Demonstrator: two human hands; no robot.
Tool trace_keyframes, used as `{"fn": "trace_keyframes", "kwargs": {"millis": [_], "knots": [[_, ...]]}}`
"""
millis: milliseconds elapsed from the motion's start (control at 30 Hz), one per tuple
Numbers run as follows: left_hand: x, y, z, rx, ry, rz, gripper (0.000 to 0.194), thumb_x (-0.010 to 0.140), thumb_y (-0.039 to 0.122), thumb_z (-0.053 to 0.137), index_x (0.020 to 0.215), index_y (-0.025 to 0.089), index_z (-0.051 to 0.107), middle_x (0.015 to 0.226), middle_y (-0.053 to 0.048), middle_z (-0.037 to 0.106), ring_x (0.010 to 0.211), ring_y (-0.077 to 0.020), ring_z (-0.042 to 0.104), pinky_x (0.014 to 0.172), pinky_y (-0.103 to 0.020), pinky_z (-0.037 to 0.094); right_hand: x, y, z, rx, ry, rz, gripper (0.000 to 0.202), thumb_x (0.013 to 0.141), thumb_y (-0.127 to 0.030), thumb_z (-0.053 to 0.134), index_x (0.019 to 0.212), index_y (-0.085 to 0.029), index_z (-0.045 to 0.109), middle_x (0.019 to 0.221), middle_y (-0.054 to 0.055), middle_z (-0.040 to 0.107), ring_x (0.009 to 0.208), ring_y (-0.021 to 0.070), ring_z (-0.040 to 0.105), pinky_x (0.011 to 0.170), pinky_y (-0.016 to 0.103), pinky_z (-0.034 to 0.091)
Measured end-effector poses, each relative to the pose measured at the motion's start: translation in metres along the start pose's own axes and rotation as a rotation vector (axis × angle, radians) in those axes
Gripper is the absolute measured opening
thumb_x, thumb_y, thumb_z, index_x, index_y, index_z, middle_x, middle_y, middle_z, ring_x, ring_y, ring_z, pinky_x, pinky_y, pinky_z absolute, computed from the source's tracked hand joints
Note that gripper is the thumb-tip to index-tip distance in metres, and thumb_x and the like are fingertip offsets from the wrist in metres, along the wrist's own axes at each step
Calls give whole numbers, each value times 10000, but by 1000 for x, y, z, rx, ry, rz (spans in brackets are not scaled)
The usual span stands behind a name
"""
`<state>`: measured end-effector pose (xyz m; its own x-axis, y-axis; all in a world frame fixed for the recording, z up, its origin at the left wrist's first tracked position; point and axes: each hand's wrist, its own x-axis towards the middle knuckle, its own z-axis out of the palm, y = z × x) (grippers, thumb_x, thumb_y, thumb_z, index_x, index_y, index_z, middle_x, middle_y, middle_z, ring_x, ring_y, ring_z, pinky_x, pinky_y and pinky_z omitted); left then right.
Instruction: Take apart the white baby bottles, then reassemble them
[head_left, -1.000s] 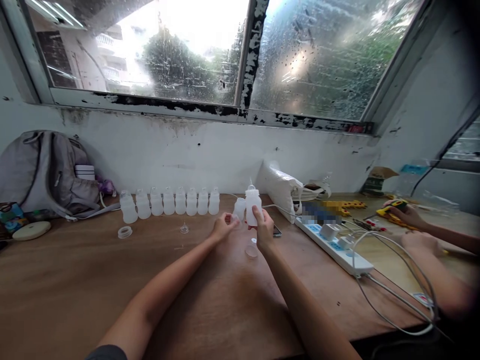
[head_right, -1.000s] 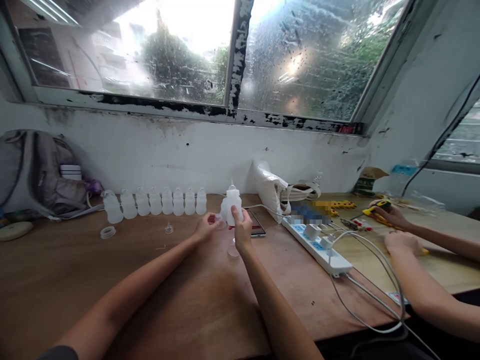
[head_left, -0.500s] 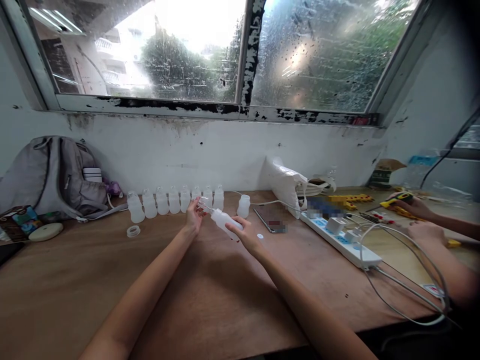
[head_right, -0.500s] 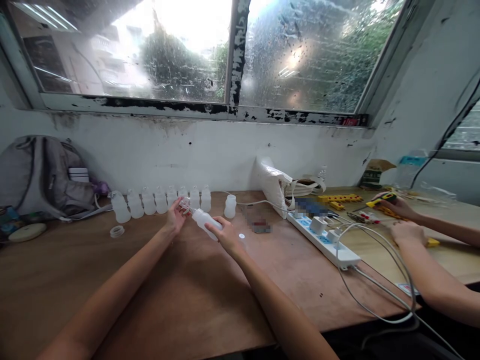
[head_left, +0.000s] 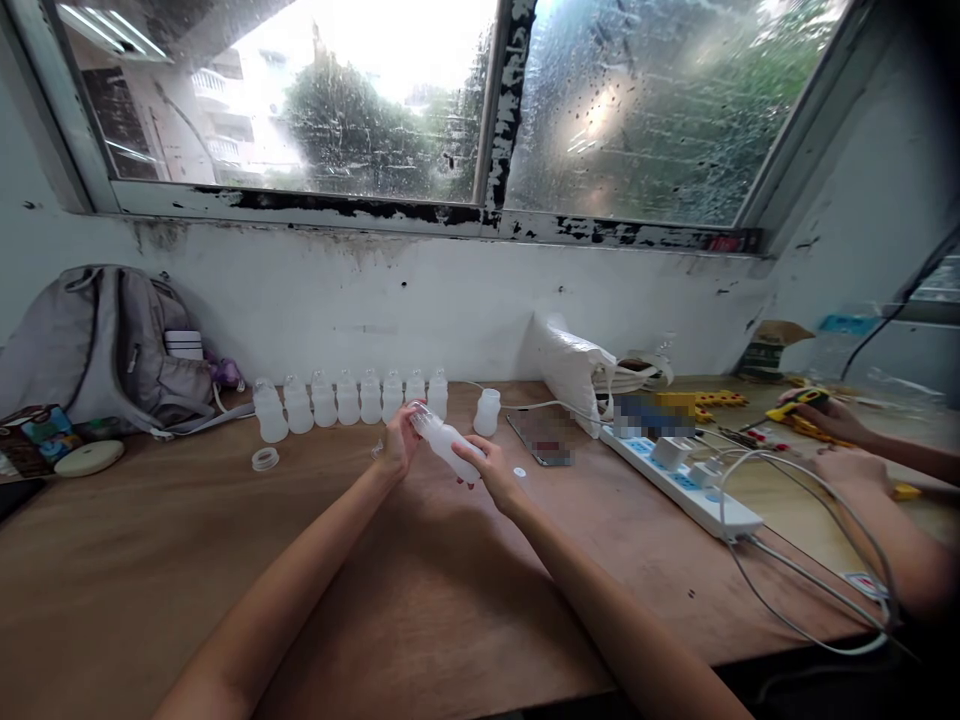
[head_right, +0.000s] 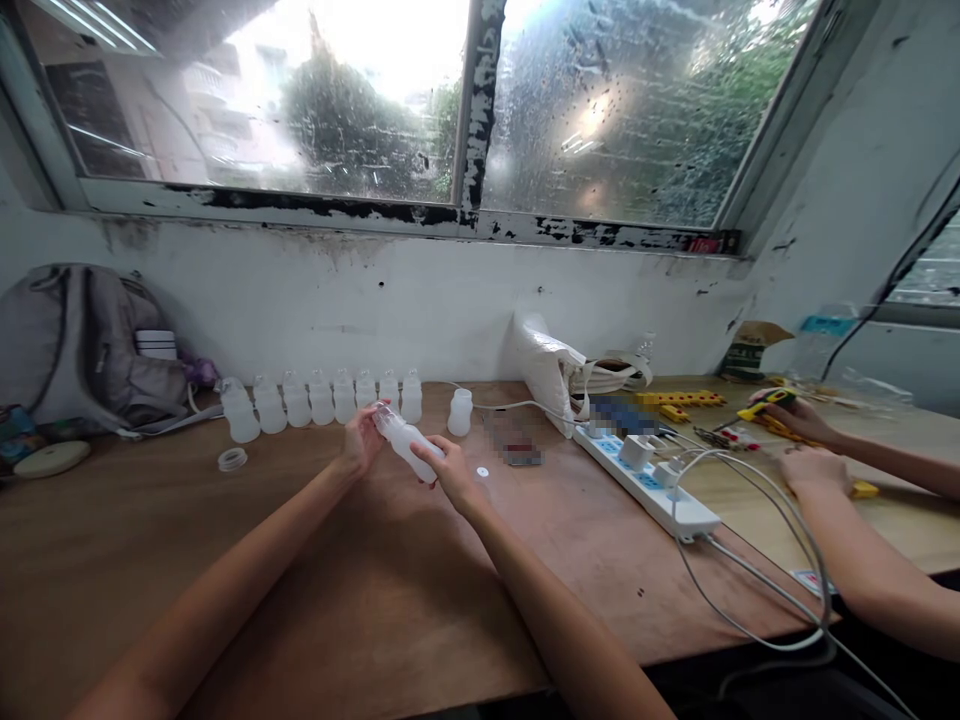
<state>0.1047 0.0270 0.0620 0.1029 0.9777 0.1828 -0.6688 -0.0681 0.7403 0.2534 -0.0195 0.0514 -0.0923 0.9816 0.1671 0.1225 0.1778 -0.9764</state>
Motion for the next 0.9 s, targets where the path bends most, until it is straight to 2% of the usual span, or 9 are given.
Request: {"fn": "trace_keyframes", "kwargs": {"millis": [133, 300, 500, 733, 900], "knots": [[-3, -1, 7, 10, 25, 22, 209, 713, 324, 474, 804, 151, 547, 724, -13, 581, 649, -124, 542, 598, -222, 403, -2, -1, 3, 43, 13, -13, 379, 680, -473, 565, 836, -128, 570, 546, -4, 541, 426, 120, 523, 311, 192, 366], [-5, -6, 15, 76, 92, 50, 282, 741, 424, 458, 760, 150, 525, 654, -8, 564, 601, -124, 543, 590, -228, 406, -4, 0, 6, 31, 44, -53, 351, 682, -473, 561, 815, -147, 567, 562, -8, 537, 421, 119, 511, 307, 201, 364], [-16, -5, 22, 191, 146, 141, 202, 768, 373, 457, 802, 176, 488, 683, 11, 551, 578, -105, 513, 562, -212, 392, -12, 1, 15, -53, 78, -122, 327, 705, -490, 524, 824, -187, 552, 623, -14, 538, 454, 116, 490, 319, 205, 361], [-21, -1, 28, 308, 135, 164, 155, 787, 322, 417, 813, 181, 472, 636, 11, 547, 517, -104, 479, 519, -217, 383, -18, 5, 21, -132, 135, -228, 281, 744, -455, 509, 799, -181, 537, 648, -15, 517, 546, 121, 485, 476, 226, 410], [-26, -3, 29, 330, 116, 199, 162, 794, 333, 398, 789, 184, 460, 650, 10, 534, 517, -96, 472, 506, -208, 388, -22, 5, 26, -147, 153, -260, 257, 763, -429, 495, 812, -178, 520, 666, -10, 506, 577, 128, 481, 515, 232, 407]]}}
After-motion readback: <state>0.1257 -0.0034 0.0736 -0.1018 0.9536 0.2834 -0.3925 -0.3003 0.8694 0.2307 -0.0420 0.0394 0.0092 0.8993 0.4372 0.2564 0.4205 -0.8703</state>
